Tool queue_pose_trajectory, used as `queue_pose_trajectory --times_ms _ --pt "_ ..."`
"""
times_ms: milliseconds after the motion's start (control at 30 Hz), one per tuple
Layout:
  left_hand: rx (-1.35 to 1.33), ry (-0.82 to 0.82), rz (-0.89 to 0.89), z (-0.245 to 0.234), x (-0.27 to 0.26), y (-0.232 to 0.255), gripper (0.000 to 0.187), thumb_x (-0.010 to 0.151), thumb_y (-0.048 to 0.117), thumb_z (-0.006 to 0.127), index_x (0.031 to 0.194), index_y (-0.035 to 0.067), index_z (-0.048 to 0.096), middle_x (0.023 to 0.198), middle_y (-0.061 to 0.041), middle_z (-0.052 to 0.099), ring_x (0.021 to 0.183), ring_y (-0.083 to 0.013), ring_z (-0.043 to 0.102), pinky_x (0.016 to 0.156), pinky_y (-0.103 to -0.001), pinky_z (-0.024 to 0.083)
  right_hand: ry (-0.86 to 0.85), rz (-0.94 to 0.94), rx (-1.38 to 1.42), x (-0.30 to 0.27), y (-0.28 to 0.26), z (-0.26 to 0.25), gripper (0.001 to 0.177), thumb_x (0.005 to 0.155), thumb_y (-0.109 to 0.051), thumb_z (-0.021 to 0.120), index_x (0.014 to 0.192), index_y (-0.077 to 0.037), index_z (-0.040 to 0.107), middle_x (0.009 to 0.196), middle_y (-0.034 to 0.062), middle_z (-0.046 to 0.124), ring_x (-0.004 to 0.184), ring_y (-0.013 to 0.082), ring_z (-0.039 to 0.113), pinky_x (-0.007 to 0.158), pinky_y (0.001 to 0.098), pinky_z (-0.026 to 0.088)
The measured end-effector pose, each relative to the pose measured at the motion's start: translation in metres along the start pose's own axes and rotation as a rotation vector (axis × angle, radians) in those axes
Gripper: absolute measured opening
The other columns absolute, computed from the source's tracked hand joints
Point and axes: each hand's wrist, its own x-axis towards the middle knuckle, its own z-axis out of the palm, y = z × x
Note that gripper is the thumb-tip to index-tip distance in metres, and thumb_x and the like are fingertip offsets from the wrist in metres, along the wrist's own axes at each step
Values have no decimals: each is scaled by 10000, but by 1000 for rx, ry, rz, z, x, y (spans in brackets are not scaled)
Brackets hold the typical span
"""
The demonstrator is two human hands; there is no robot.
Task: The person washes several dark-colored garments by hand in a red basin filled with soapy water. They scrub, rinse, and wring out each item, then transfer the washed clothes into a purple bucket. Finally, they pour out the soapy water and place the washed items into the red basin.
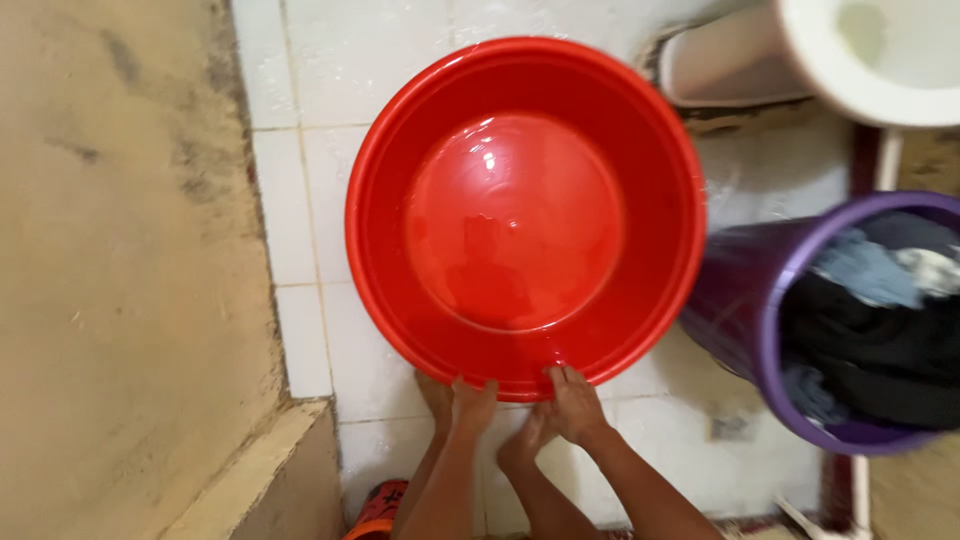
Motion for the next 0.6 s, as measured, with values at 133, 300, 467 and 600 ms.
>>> queue_pose_trajectory --times_ms 133,300,467,600 --pt "15 -159 -63 5 -8 60 527 892 338 695 1321 43 608 1149 -161 716 1054 -255 679 940 -355 525 264 240 505 -16 11 -29 571 840 -119 684 1380 -131 497 1387 152 502 1232 324 549 984 408 539" --pt "-185 -312 150 18 -49 160 341 920 252 652 1167 20 683 973 -87 737 866 -169 668 786 -321 541 700 462 1371 -39 54 -82 546 883 -220 643 1393 -175 454 1374 124 539 1175 281 584 901 501 550" --pt "-231 -463 351 83 -71 211 302 925 224 676 1129 2 694 901 -70 702 783 -156 634 719 -319 527 1053 882 1944 -87 102 -191 801 871 -466 742 1507 -163 359 1571 234 392 1188 369 560 869 578 552" --pt "-259 -512 304 129 -79 222 293 922 219 667 1133 17 695 900 -68 706 752 -150 641 697 -299 535 1012 850 1900 -105 167 -250 1011 749 -635 785 1551 -238 315 1519 92 433 1294 358 521 876 595 531"
